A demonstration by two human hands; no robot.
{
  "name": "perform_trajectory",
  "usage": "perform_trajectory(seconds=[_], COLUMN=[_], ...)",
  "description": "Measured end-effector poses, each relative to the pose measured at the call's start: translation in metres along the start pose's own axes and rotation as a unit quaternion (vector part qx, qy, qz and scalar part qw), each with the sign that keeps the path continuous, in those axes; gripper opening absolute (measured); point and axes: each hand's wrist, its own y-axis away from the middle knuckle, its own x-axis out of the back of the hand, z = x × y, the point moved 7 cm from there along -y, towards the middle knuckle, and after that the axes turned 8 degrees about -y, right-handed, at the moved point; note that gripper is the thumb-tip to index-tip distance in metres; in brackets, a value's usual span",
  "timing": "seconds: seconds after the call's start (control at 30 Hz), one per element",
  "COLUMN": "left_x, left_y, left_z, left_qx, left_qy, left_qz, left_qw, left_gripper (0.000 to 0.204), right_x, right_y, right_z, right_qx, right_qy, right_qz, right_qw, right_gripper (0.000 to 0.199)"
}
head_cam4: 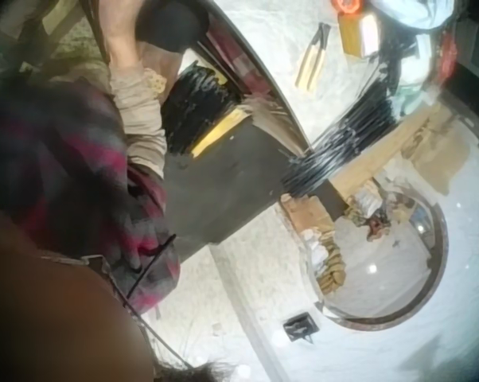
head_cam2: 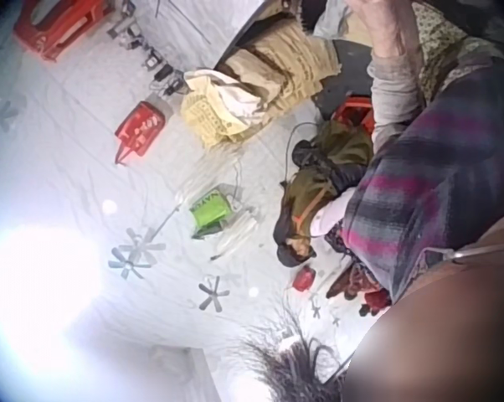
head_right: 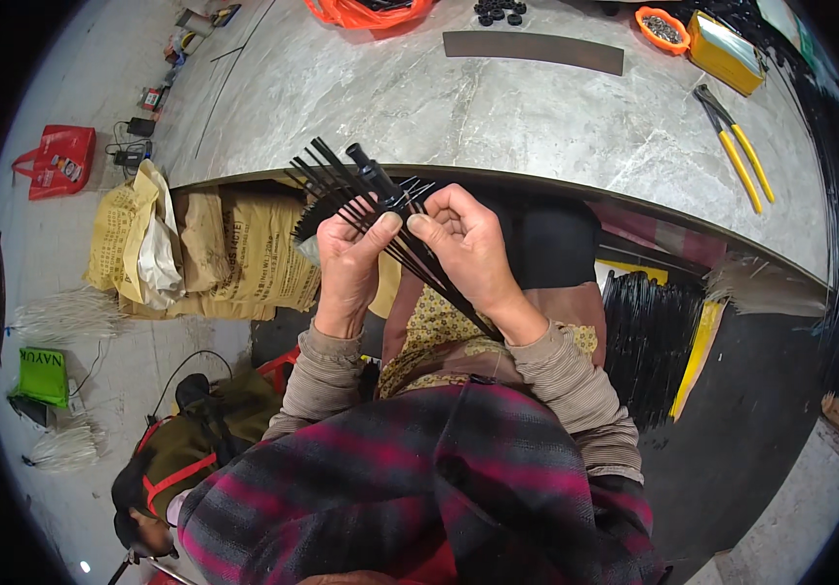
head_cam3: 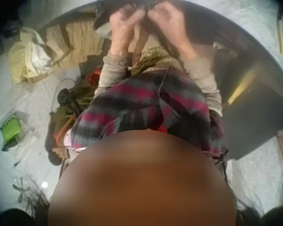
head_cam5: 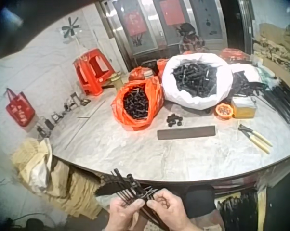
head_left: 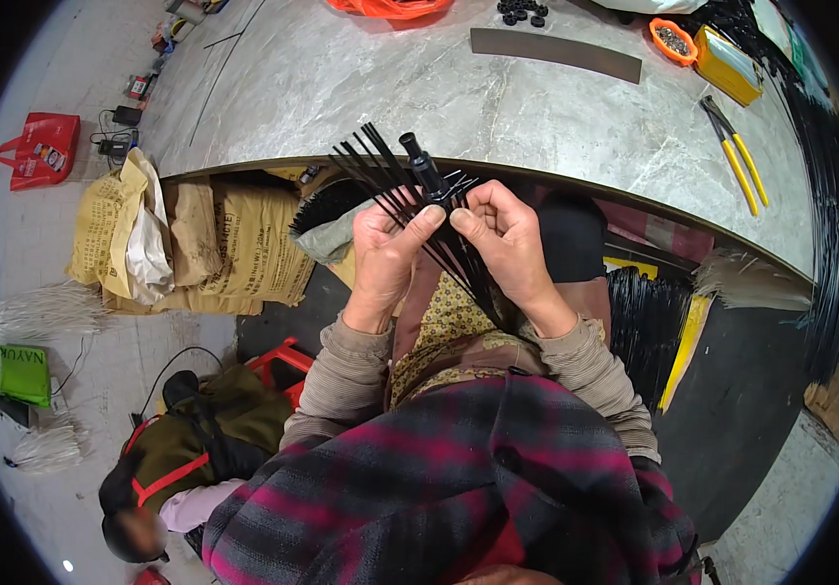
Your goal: Trim the ends of bundled black plastic rods using handheld cutters.
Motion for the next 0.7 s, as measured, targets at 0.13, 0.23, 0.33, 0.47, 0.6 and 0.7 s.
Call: perform_trajectory(seconds=[0.13, 0.23, 0.33, 0.47, 0.6, 0.7], left_x=[-0.001, -0.009, -0.010, -0.010, -0.005, -0.006], left_y=[0.006, 0.009, 0.011, 0.011, 0.011, 0.010], left_z=[0.000, 0.000, 0.000, 0.002, -0.001, 0.000], left_qx=[0.009, 0.012, 0.003, -0.006, -0.024, -0.030], left_qy=[-0.028, 0.073, 0.052, 0.070, 0.007, 0.020], left_qz=[0.022, 0.050, 0.067, 0.069, 0.072, 0.068], left_qw=[0.999, 0.996, 0.996, 0.995, 0.997, 0.997], left_gripper=[0.019, 0.019, 0.018, 0.018, 0.018, 0.018], right_x=[0.003, -0.002, 0.000, 0.005, 0.002, 0.001], right_y=[0.001, 0.001, 0.004, 0.009, 0.011, 0.012], right_z=[0.000, 0.000, 0.002, 0.005, -0.001, 0.000], right_qx=[0.032, 0.055, 0.074, 0.057, 0.099, 0.063], right_qy=[0.000, -0.020, -0.041, -0.025, -0.022, 0.008], right_qz=[0.044, 0.065, 0.080, 0.072, 0.061, 0.059], right_qw=[0.999, 0.996, 0.993, 0.995, 0.993, 0.996], right_gripper=[0.012, 0.012, 0.012, 0.011, 0.010, 0.010])
